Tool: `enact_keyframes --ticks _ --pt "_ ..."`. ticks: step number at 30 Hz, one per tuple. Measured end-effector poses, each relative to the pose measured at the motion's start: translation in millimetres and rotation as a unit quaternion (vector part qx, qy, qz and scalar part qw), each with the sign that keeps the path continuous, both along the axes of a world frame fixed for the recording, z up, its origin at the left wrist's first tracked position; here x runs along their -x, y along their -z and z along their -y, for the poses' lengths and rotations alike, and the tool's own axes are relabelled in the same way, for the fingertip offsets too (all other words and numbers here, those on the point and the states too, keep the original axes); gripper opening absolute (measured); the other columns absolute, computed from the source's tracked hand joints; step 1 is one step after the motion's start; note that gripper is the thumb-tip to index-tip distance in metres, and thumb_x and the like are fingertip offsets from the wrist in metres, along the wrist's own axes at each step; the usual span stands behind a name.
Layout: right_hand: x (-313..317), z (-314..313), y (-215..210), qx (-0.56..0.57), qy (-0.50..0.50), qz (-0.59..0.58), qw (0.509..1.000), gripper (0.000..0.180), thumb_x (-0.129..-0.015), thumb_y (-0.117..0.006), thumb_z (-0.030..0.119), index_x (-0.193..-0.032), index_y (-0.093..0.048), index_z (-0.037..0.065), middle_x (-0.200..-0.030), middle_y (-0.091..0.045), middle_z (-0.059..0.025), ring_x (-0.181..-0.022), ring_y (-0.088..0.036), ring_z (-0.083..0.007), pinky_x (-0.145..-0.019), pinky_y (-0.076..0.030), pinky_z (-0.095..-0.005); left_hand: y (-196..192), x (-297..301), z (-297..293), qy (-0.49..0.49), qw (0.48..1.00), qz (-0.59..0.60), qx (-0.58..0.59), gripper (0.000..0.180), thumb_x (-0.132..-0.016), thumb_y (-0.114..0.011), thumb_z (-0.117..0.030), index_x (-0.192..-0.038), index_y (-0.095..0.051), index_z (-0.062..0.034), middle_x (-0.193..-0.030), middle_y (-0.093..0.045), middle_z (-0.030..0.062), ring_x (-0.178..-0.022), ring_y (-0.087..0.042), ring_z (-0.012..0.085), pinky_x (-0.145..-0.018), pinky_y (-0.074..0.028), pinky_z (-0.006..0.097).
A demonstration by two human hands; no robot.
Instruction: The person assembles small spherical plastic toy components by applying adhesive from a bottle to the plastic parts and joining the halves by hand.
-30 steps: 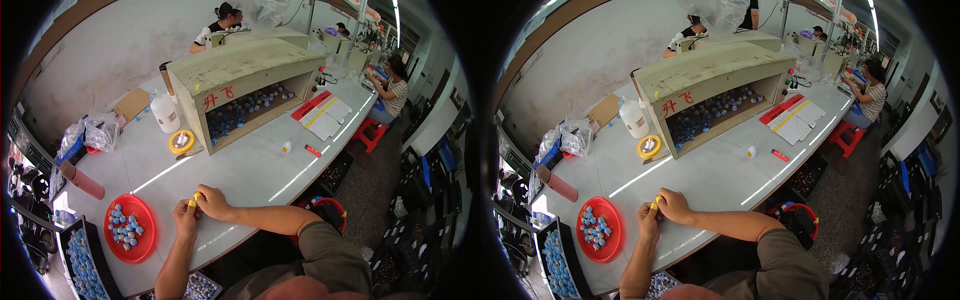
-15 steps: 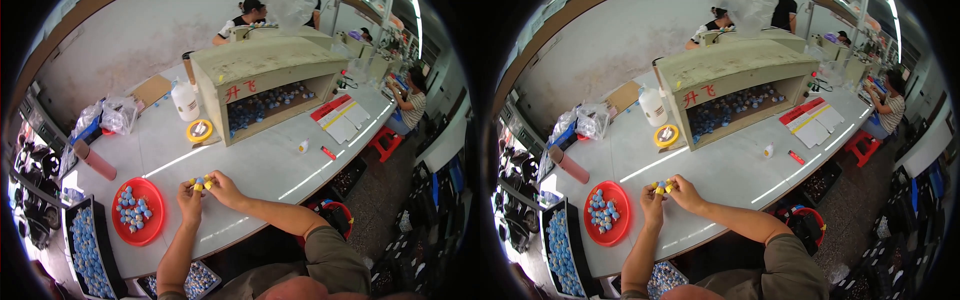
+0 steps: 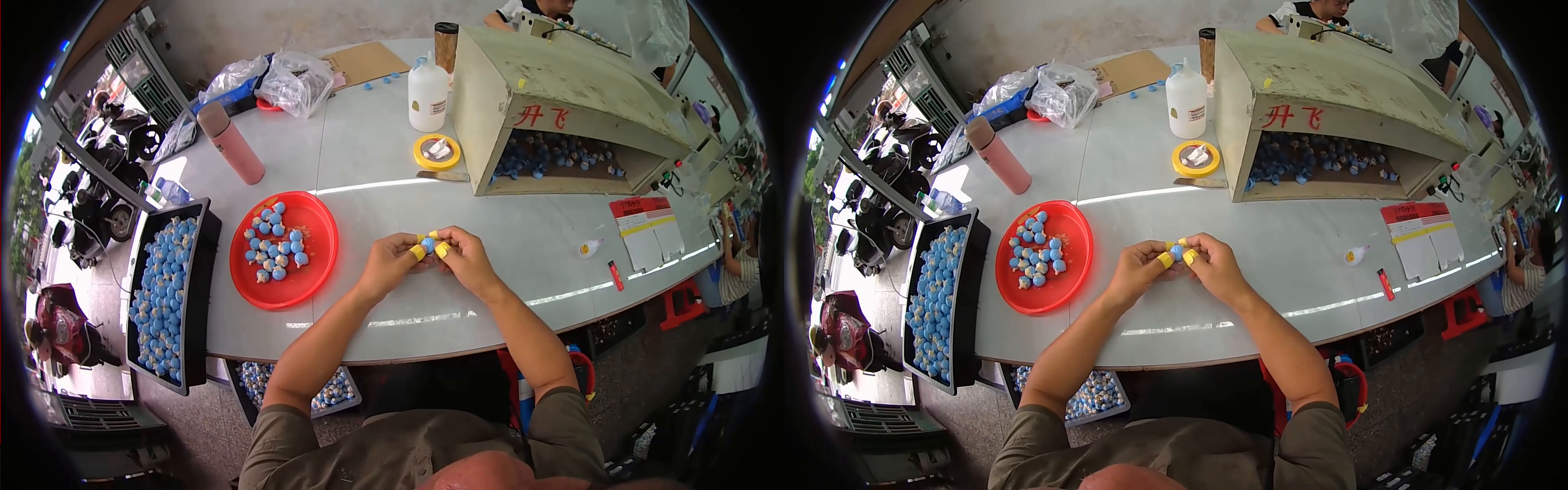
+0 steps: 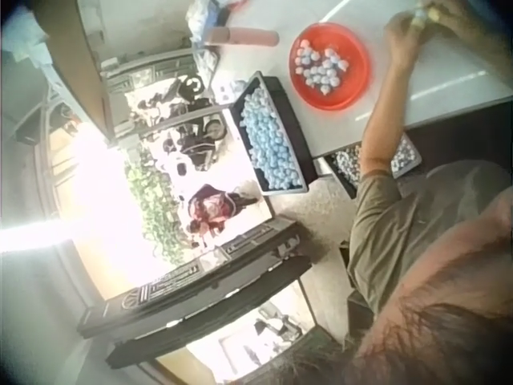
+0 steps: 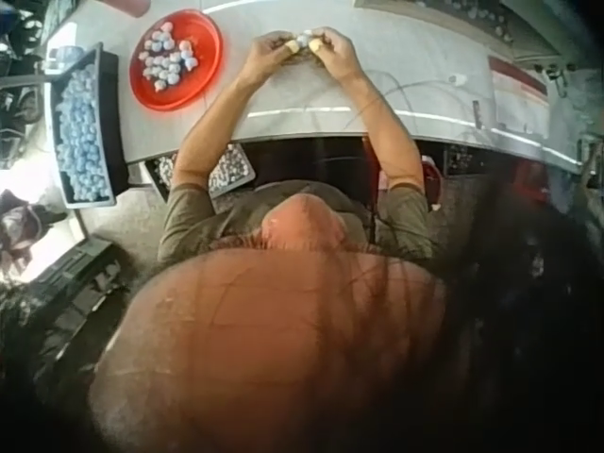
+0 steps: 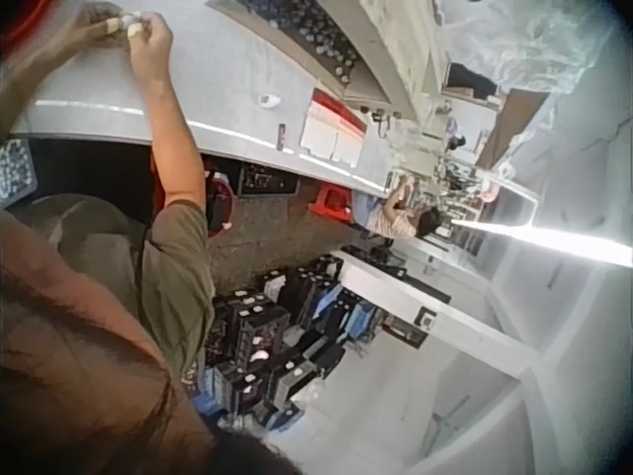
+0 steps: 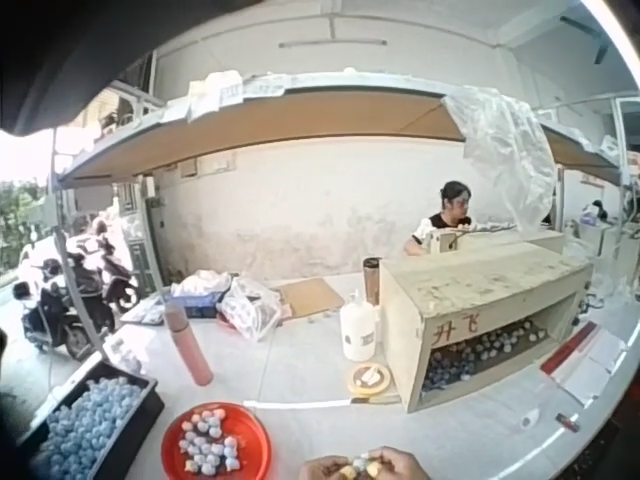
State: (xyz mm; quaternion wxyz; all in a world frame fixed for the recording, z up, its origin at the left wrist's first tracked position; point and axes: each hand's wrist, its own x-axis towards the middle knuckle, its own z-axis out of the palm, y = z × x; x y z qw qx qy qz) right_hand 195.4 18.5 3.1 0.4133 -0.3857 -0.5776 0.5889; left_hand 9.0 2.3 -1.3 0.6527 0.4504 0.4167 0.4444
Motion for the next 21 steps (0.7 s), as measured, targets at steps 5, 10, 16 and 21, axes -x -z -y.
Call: enact_keyframes --ticks 5,10,16,21 --pt "-4.6 -2.3 3.0 0.016 -0.031 0.024 0.999 0.012 -0.094 -0.055 0.005 -0.103 -0.059 -0.002 -0.088 -0.063 -0.0036 -0.066 -0.055 -0.0053 -0.057 -0.046 -0.0205 3.3 0.3 -2.1 -0.011 0.999 -0.05 0.011 0.025 -0.094 -0.06 -0.009 -0.111 -0.059 0.009 -0.103 -0.065 0.0123 -0.09 -0.068 0.0173 -0.077 -0.057 0.026" --pt "-2.5 -2.3 0.2 0.035 -0.043 0.037 0.998 0.008 -0.092 -0.056 0.003 -0.096 -0.06 -0.003 -0.084 -0.062 -0.0038 -0.063 -0.054 -0.0055 -0.055 -0.046 -0.0209 5.3 1.5 -1.7 -0.013 0.998 -0.059 0.013 0.019 -0.092 -0.06 -0.008 -0.102 -0.061 0.0078 -0.095 -0.065 0.0102 -0.081 -0.067 0.0145 -0.072 -0.056 0.026" --pt "-4.1 -3.2 3.5 0.05 -0.054 0.049 0.996 0.006 -0.092 -0.056 0.003 -0.095 -0.06 -0.001 -0.081 -0.062 -0.0039 -0.061 -0.054 -0.006 -0.054 -0.046 -0.0209 1.4 -1.7 -0.6 -0.015 0.998 -0.064 0.026 0.018 -0.086 -0.062 -0.005 -0.098 -0.06 0.009 -0.088 -0.065 0.0102 -0.076 -0.066 0.0136 -0.068 -0.055 0.026" --pt "-0.9 -1.4 0.6 0.057 -0.047 0.052 0.996 0.006 -0.094 -0.056 0.005 -0.096 -0.06 0.001 -0.079 -0.062 -0.0033 -0.06 -0.055 -0.0064 -0.055 -0.047 -0.0205 -1.6 -0.8 0.6 -0.021 0.997 -0.067 0.029 0.017 -0.086 -0.062 -0.005 -0.096 -0.061 0.0087 -0.086 -0.065 0.0101 -0.075 -0.065 0.0135 -0.068 -0.056 0.027"
